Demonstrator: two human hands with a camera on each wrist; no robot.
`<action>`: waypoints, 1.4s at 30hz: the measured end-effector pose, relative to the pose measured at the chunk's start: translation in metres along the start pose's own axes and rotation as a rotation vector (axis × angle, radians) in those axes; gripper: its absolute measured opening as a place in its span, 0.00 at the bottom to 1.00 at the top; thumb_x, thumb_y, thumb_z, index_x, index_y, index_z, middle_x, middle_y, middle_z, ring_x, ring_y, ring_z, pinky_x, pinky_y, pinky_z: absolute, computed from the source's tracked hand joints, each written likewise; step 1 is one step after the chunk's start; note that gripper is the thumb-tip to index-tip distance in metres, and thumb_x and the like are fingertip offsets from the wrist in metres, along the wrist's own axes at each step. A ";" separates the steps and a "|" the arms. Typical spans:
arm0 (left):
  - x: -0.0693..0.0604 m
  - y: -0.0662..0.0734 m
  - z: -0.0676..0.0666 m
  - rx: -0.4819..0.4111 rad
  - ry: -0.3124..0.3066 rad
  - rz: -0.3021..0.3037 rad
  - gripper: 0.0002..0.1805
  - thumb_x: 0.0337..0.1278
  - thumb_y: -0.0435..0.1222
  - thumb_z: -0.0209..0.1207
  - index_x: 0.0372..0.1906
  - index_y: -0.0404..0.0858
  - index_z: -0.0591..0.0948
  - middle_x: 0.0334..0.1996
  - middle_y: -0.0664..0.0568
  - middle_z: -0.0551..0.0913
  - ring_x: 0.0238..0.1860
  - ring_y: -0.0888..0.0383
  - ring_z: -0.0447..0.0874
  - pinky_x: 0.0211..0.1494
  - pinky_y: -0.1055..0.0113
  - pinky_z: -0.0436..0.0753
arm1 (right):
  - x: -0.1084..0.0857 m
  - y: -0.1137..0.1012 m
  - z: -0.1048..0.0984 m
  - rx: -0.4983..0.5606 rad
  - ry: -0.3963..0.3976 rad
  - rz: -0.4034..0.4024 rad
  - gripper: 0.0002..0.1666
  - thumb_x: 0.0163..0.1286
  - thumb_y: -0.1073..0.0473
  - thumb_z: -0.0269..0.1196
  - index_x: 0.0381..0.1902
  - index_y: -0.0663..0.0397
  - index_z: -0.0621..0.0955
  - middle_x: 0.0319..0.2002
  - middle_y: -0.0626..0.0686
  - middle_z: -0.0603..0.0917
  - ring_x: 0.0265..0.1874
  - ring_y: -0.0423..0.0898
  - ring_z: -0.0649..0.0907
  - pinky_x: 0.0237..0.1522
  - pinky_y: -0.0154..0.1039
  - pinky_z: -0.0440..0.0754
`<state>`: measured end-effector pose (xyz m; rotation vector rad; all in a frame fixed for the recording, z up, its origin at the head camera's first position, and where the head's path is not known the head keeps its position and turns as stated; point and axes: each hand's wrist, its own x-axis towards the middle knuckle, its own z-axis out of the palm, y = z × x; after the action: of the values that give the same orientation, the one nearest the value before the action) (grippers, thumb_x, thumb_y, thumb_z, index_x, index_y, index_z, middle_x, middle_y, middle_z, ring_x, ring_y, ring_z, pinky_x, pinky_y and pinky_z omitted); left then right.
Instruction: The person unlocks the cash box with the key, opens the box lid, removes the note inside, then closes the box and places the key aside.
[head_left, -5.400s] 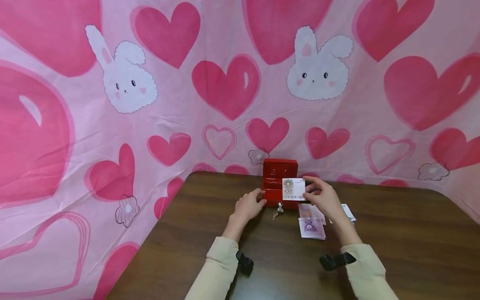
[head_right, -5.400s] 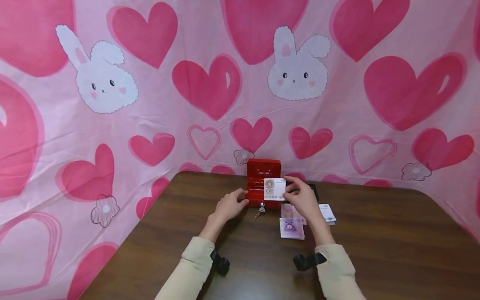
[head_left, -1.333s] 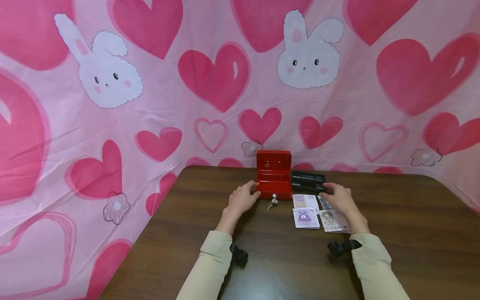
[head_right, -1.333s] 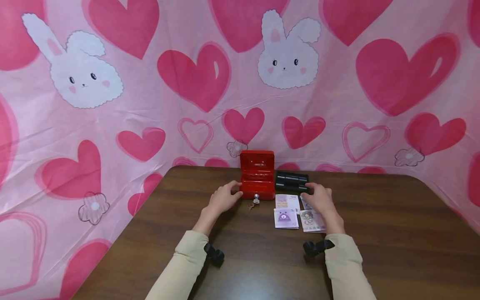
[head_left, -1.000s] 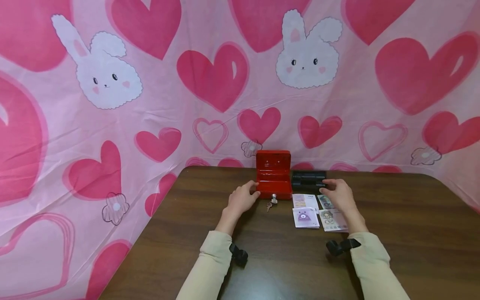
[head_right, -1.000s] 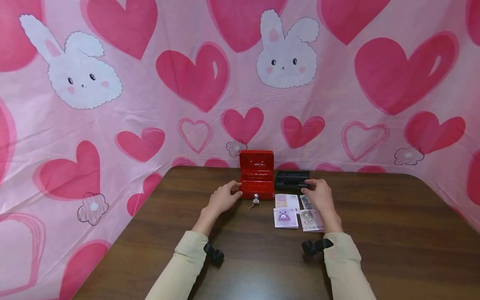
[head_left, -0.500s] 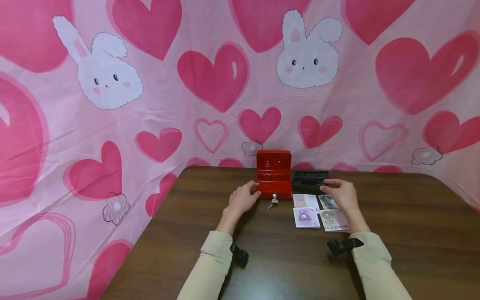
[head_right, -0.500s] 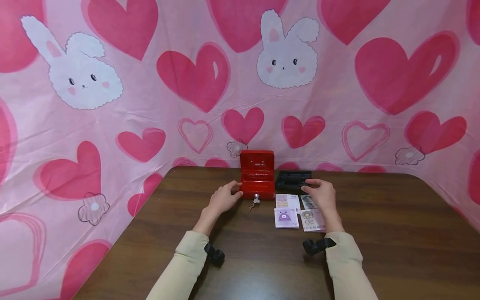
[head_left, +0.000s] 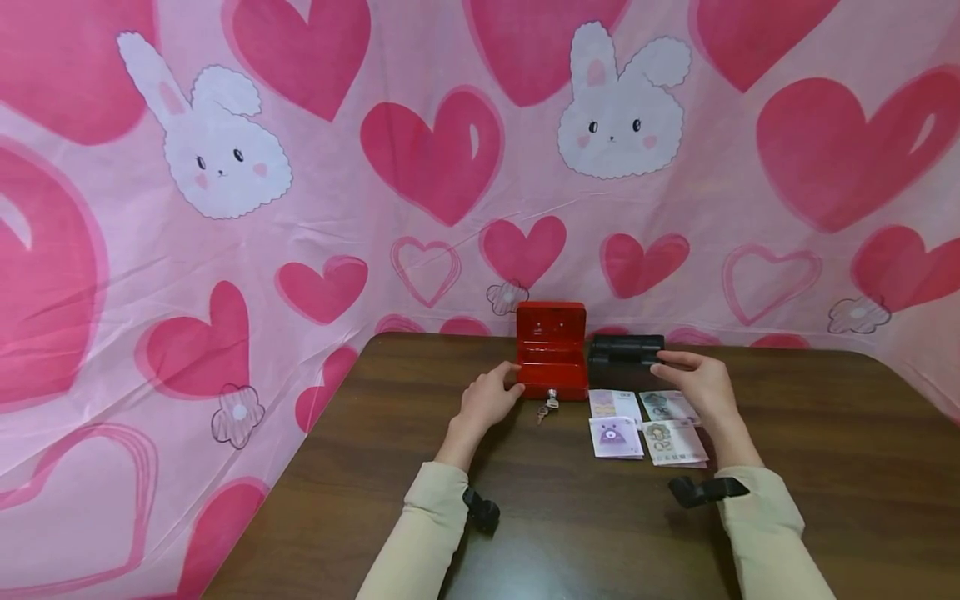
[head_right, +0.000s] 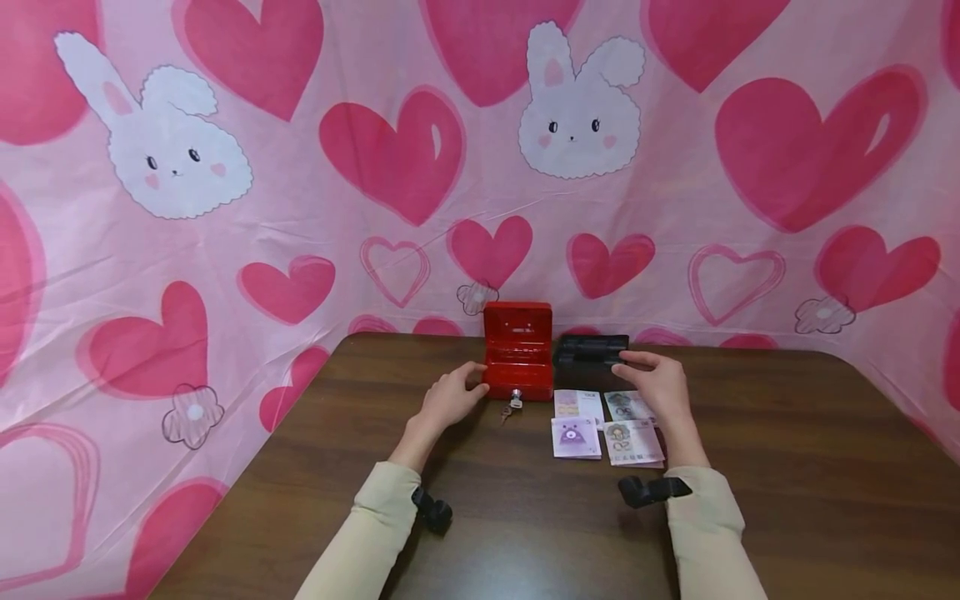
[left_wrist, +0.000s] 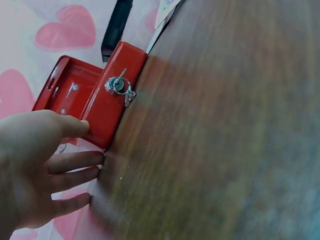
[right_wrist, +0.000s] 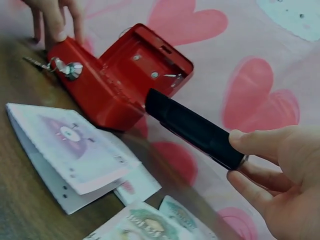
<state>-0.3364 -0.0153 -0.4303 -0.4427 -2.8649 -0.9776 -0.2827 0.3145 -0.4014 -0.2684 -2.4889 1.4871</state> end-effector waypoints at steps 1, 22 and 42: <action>0.000 0.000 0.000 0.000 -0.001 0.000 0.22 0.68 0.46 0.57 0.65 0.50 0.76 0.59 0.49 0.83 0.53 0.47 0.83 0.58 0.45 0.78 | 0.000 0.000 -0.001 0.006 -0.005 0.002 0.35 0.68 0.43 0.65 0.65 0.60 0.77 0.70 0.66 0.70 0.67 0.63 0.70 0.65 0.61 0.68; 0.001 -0.002 0.000 0.008 -0.002 -0.002 0.26 0.68 0.47 0.57 0.68 0.47 0.75 0.64 0.48 0.80 0.59 0.45 0.81 0.62 0.44 0.77 | -0.003 -0.014 -0.008 -0.008 -0.151 -0.102 0.36 0.66 0.43 0.67 0.64 0.60 0.77 0.67 0.66 0.74 0.66 0.62 0.70 0.65 0.63 0.67; 0.003 -0.004 0.002 -0.006 -0.002 0.008 0.25 0.68 0.47 0.57 0.67 0.46 0.76 0.62 0.47 0.81 0.60 0.44 0.81 0.61 0.43 0.77 | -0.003 -0.028 0.040 0.003 -0.150 -0.165 0.30 0.64 0.45 0.69 0.59 0.56 0.82 0.57 0.61 0.84 0.56 0.54 0.81 0.50 0.38 0.76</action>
<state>-0.3408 -0.0161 -0.4337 -0.4558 -2.8602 -0.9859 -0.2925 0.2671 -0.3958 0.0500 -2.5516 1.4929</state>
